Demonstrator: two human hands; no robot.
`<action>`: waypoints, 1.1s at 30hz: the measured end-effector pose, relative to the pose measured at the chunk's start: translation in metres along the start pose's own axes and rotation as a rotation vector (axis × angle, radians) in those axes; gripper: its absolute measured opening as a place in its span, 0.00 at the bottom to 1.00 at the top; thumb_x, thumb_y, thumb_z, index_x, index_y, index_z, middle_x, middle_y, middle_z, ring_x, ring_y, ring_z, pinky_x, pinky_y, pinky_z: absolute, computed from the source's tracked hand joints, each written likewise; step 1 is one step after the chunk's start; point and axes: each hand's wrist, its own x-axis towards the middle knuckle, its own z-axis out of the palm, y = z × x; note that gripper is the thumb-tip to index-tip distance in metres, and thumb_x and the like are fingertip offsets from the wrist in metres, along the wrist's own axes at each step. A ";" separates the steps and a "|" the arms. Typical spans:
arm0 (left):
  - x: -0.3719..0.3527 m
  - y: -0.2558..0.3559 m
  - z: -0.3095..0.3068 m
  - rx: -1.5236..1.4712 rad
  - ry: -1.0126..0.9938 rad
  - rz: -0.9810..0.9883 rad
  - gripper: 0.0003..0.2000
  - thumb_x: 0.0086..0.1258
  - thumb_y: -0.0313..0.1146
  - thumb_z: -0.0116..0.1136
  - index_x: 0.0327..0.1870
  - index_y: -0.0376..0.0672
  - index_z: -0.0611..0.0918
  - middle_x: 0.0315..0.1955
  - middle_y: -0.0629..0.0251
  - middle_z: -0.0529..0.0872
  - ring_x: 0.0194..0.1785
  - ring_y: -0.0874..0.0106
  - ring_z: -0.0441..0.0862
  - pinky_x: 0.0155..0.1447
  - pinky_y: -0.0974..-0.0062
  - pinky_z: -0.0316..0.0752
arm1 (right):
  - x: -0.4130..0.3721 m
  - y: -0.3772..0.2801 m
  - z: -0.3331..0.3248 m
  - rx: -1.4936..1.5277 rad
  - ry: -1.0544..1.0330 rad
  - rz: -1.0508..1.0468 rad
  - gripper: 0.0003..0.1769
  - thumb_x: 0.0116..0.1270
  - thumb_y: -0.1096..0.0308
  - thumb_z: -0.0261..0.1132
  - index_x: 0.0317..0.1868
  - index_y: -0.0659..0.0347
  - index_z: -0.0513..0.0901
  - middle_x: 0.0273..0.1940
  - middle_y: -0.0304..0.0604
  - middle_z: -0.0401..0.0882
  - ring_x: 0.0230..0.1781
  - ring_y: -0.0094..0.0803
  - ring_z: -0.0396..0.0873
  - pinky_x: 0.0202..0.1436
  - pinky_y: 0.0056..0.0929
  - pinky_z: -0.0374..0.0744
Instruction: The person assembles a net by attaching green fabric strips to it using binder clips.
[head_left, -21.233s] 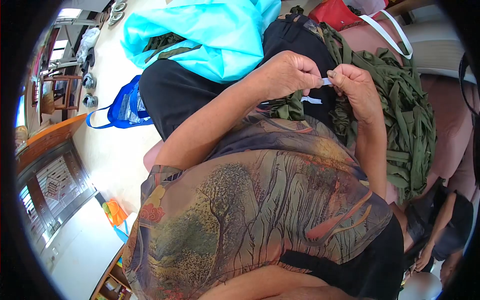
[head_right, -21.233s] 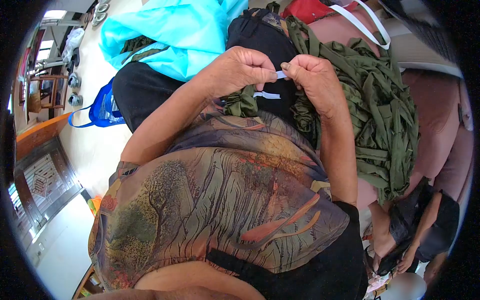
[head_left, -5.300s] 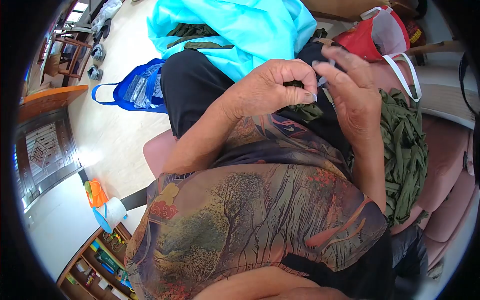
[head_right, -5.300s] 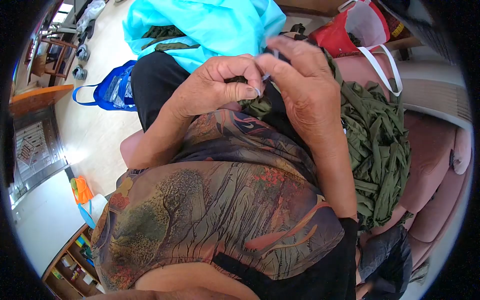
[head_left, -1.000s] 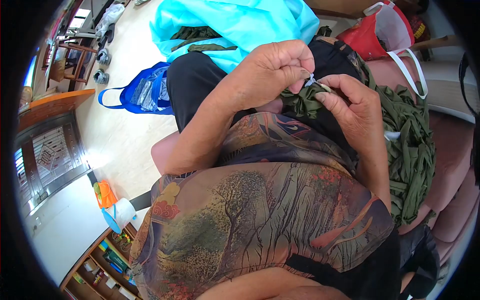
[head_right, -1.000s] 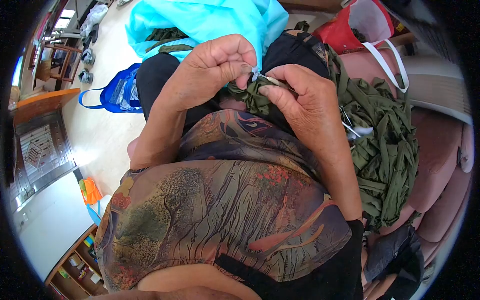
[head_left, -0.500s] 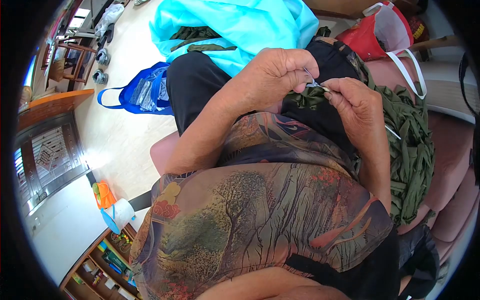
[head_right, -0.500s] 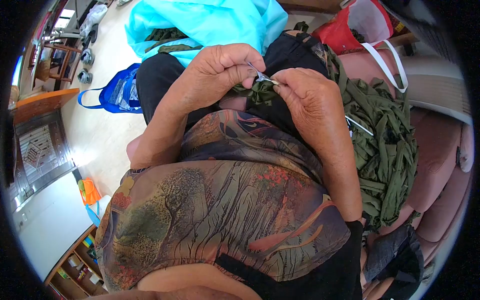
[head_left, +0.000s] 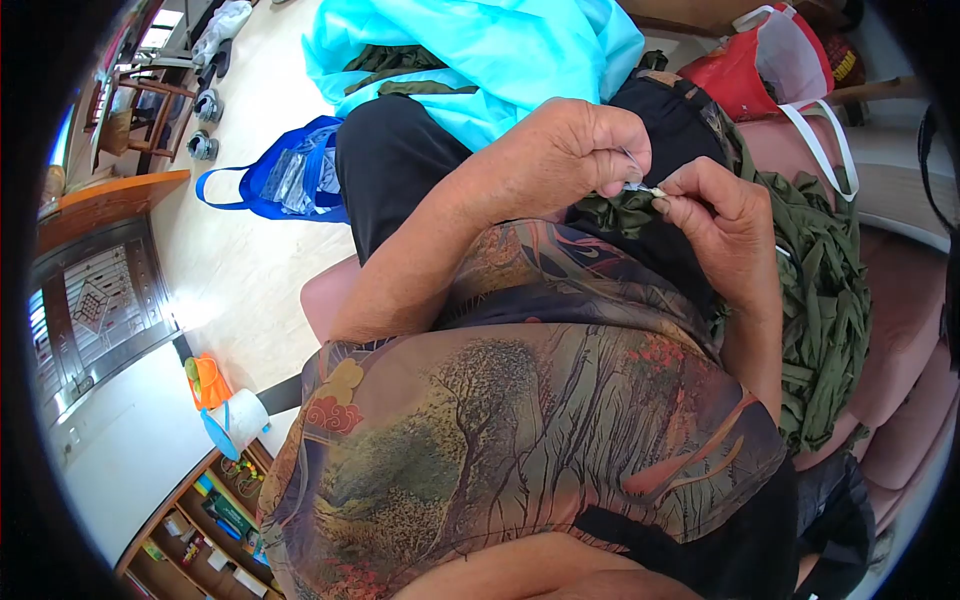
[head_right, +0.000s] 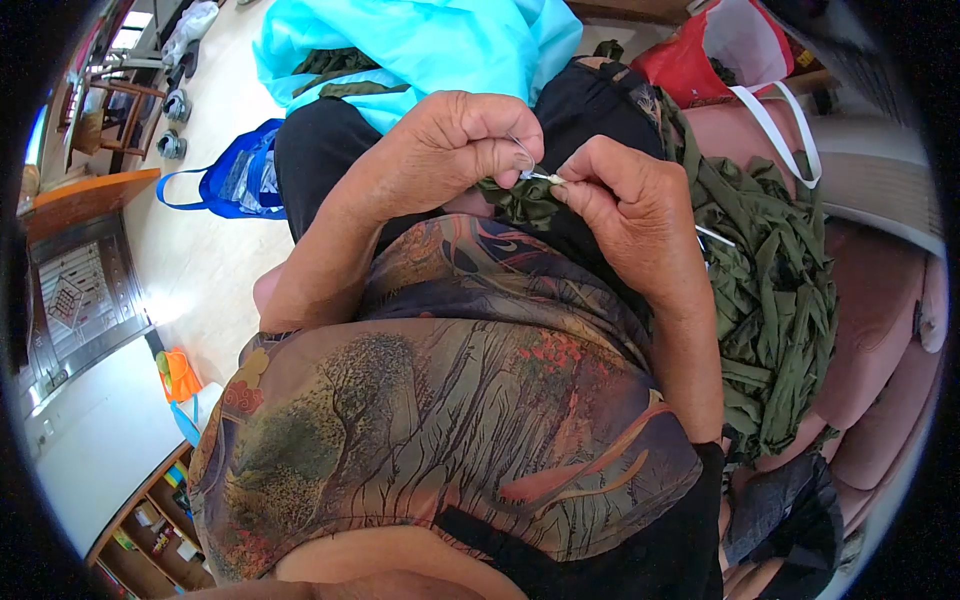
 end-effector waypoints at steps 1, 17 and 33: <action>0.000 0.003 0.001 -0.003 -0.009 -0.019 0.02 0.71 0.27 0.58 0.38 0.43 0.82 0.24 0.75 0.78 0.29 0.85 0.74 0.35 0.85 0.73 | 0.000 0.000 -0.001 0.005 -0.005 -0.011 0.08 0.57 0.78 0.70 0.32 0.65 0.78 0.25 0.41 0.79 0.26 0.24 0.76 0.31 0.23 0.74; 0.024 -0.009 0.017 -0.441 -0.118 0.007 0.03 0.70 0.27 0.60 0.39 0.37 0.82 0.28 0.70 0.84 0.30 0.81 0.79 0.37 0.83 0.75 | -0.011 -0.003 0.003 0.055 0.127 -0.080 0.06 0.58 0.80 0.70 0.32 0.65 0.80 0.26 0.36 0.78 0.27 0.20 0.75 0.33 0.19 0.74; 0.035 -0.013 0.009 -0.566 0.387 0.330 0.07 0.70 0.30 0.62 0.42 0.36 0.83 0.37 0.57 0.88 0.51 0.66 0.84 0.61 0.69 0.74 | 0.011 0.000 0.014 0.710 0.248 0.271 0.08 0.66 0.79 0.65 0.45 0.66 0.78 0.30 0.38 0.82 0.26 0.16 0.75 0.28 0.14 0.73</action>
